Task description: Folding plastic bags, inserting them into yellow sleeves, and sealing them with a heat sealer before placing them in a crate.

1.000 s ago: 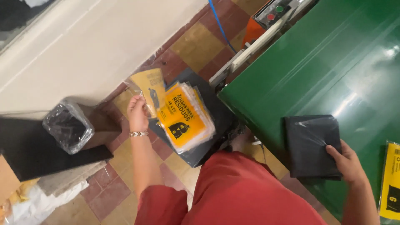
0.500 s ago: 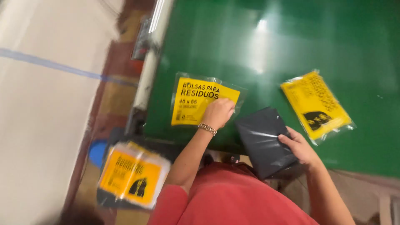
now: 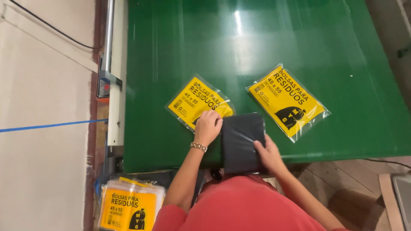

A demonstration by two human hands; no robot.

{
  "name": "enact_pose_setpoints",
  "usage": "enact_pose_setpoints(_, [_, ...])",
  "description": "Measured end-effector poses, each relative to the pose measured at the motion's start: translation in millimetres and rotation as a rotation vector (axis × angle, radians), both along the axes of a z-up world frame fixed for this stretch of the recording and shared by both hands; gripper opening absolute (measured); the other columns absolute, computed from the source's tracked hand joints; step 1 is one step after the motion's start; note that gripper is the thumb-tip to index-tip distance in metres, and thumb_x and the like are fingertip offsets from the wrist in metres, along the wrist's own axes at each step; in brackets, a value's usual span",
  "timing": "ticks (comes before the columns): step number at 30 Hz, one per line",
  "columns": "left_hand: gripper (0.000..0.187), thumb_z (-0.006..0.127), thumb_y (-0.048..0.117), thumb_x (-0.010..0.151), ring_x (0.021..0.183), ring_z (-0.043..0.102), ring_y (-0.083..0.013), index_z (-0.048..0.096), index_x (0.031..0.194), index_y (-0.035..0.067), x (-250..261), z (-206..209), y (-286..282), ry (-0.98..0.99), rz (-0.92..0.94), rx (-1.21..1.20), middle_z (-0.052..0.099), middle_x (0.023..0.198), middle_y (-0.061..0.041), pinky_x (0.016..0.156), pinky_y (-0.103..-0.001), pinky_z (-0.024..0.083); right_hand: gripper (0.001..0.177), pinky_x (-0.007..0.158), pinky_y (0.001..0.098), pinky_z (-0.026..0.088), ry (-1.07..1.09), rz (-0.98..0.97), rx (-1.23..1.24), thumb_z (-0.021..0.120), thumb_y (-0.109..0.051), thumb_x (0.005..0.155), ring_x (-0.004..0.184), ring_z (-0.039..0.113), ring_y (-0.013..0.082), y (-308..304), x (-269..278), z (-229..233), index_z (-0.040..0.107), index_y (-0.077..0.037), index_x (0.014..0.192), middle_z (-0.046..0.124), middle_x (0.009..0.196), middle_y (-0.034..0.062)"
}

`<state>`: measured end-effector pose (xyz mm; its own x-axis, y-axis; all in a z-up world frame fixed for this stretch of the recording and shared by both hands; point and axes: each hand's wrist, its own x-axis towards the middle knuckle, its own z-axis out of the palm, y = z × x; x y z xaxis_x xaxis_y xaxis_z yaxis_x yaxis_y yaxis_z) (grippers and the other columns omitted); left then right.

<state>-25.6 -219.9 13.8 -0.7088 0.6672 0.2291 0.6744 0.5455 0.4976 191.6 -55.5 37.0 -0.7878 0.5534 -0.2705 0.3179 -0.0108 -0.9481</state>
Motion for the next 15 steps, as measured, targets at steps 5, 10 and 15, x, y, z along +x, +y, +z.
enact_pose_setpoints(5, [0.009, 0.062, 0.015, 0.09, 0.094, 0.062, -0.0287, 0.055, 0.085, 0.014, 4.4, 4.8, -6.9, 0.05, 0.104, 0.107, 0.056, 0.084, -0.006, 0.082, -0.039, 0.054, 0.039, 0.092, 0.0491, 0.052, -0.023, 0.067, 0.025, 0.062, -0.013, 0.095, 0.103, 0.067, 0.0284, -21.6, -1.2, 40.0, 0.06, -0.006, 0.133, 0.071, 0.112, 0.0227])
enact_pose_setpoints(10, [0.011, 0.066, 0.013, 0.092, 0.116, 0.062, -0.0309, 0.058, 0.085, 0.011, 9.7, 24.9, -7.9, -0.029, 0.033, 0.136, 0.068, 0.105, -0.01, 0.097, -0.041, 0.052, 0.043, 0.1, 0.0528, 0.047, -0.02, 0.022, -0.025, 0.058, -0.013, 0.097, 0.112, 0.061, 0.0305, -6.2, 3.4, 42.4, 0.055, -0.001, 0.138, 0.066, 0.121, 0.0254])
enact_pose_setpoints(15, [0.008, 0.065, 0.013, 0.093, 0.124, 0.06, -0.0291, 0.058, 0.089, 0.01, 12.1, 22.2, -9.4, -0.111, -0.041, 0.152, 0.069, 0.113, -0.011, 0.104, -0.04, 0.048, 0.044, 0.1, 0.0516, 0.048, -0.014, 0.166, -0.041, 0.062, -0.015, 0.096, 0.113, 0.062, 0.0302, 8.2, -14.6, -54.0, 0.057, -0.005, 0.138, 0.068, 0.12, 0.0239])
